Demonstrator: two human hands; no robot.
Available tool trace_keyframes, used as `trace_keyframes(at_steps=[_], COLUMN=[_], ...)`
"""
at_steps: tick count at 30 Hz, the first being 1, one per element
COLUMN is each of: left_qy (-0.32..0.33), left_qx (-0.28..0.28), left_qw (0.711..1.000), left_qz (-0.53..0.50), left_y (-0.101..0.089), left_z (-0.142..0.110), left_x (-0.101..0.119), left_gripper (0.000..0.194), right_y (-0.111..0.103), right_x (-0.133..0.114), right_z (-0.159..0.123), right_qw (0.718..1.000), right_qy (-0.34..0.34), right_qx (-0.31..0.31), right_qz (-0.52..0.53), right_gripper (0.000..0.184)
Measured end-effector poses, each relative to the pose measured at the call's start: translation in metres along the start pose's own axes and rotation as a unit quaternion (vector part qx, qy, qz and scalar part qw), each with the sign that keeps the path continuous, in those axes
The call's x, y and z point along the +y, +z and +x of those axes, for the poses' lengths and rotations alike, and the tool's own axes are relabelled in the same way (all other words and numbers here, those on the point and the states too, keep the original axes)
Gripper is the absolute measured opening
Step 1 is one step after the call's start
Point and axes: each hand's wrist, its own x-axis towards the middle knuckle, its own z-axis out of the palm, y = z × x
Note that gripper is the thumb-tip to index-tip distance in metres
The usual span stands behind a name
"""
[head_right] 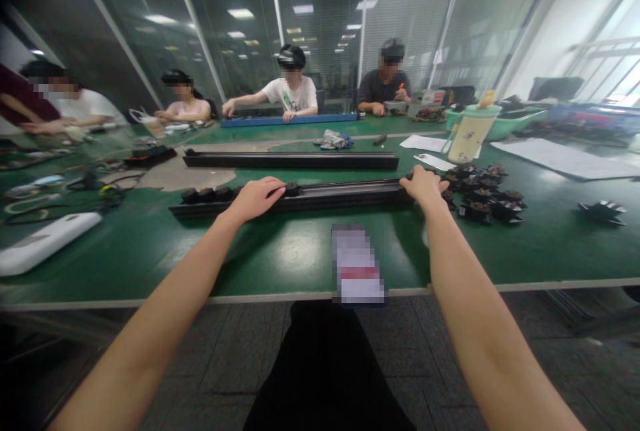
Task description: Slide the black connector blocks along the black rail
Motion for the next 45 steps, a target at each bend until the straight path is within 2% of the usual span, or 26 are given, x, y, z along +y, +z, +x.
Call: trace_keyframes(at_steps=[11, 35, 45], left_qy=[0.001, 0.005, 0.004], left_qx=[-0.004, 0.002, 0.001], left_qw=[1.000, 1.000, 1.000], left_qz=[0.003, 0.000, -0.002], left_y=[0.000, 0.001, 0.001], left_z=[0.000, 0.000, 0.000], left_x=[0.000, -0.001, -0.001], left_gripper=[0.040, 0.039, 0.039], right_y=[0.003, 0.001, -0.001], right_x=[0.004, 0.010, 0.017], right_z=[0.005, 0.006, 0.006], right_qw=[1.000, 0.999, 0.998], right_qy=[0.006, 0.027, 0.055], right_qx=[0.016, 0.010, 0.018], right_qz=[0.008, -0.022, -0.001], right_gripper=[0.041, 0.048, 0.050])
